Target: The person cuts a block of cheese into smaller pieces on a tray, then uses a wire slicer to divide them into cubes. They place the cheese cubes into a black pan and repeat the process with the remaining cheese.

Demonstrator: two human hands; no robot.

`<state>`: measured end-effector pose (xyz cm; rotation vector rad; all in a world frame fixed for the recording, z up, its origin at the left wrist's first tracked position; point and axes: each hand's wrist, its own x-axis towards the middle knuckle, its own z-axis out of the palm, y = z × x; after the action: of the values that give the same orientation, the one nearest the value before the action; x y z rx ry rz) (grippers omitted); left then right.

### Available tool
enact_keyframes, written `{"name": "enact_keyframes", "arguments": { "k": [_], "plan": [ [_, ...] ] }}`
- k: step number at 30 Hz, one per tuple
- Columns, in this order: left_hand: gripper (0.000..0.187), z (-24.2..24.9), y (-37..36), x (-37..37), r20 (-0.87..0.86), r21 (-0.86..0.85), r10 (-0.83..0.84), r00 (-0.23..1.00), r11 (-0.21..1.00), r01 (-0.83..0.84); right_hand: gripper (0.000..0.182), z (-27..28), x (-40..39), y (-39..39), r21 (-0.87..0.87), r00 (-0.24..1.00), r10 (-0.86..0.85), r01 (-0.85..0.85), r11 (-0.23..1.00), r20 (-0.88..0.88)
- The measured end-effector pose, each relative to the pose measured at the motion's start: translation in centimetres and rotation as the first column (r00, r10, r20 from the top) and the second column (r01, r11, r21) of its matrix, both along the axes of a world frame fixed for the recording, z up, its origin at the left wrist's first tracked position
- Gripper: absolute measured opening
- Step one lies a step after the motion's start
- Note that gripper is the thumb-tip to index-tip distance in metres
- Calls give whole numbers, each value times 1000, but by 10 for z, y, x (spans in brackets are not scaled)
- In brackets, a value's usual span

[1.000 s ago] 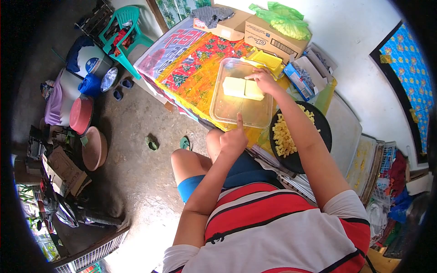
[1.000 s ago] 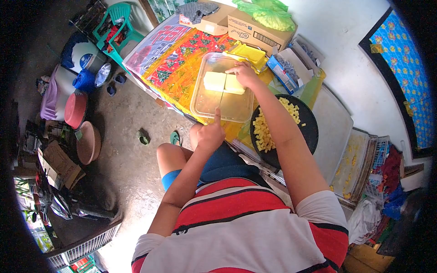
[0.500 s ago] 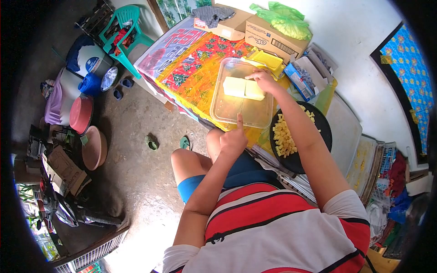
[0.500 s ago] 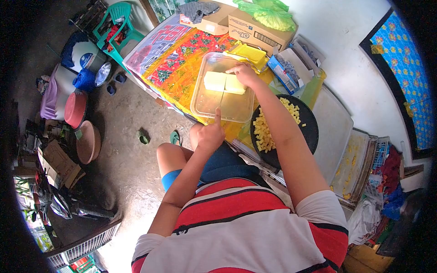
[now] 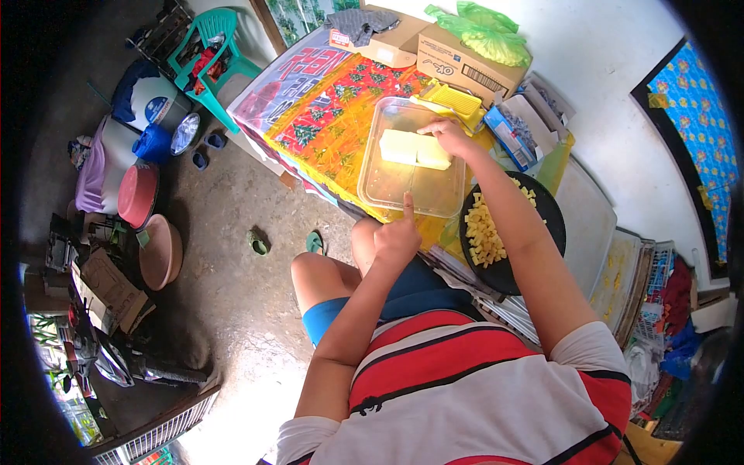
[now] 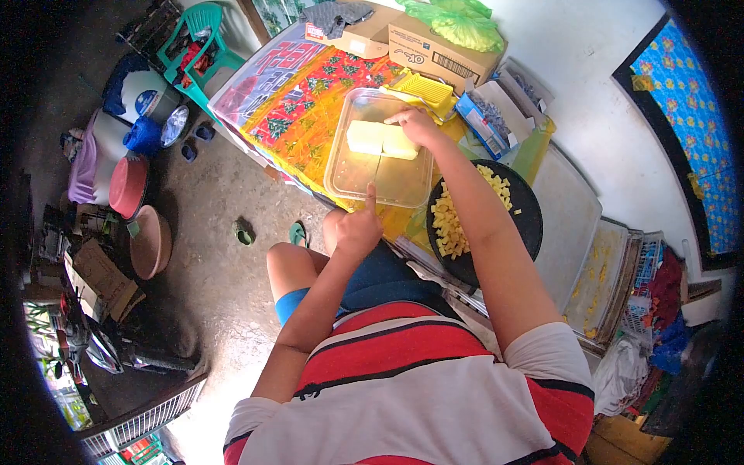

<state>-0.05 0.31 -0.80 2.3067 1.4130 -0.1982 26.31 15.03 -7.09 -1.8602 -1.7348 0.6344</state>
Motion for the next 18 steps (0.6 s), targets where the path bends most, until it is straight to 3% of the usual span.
{"name": "enact_keyframes", "arguments": {
  "k": [5, 11, 18],
  "plan": [
    [81, -2, 1, 0, -9, 2, 0, 1000, 1000, 0, 46, 17, -4, -1, -68, 999, 29, -31, 997, -26],
    [81, -2, 2, -1, -1, -20, 4, 1000, 1000, -4, 41, 1, 4, 4, -2, 995, 79, -80, 997, -53],
    [82, 0, 3, -1, -11, -52, 3, 1000, 999, -3, 41, 1, 5, 7, -15, 995, 92, -91, 996, 25]
  ]
}}
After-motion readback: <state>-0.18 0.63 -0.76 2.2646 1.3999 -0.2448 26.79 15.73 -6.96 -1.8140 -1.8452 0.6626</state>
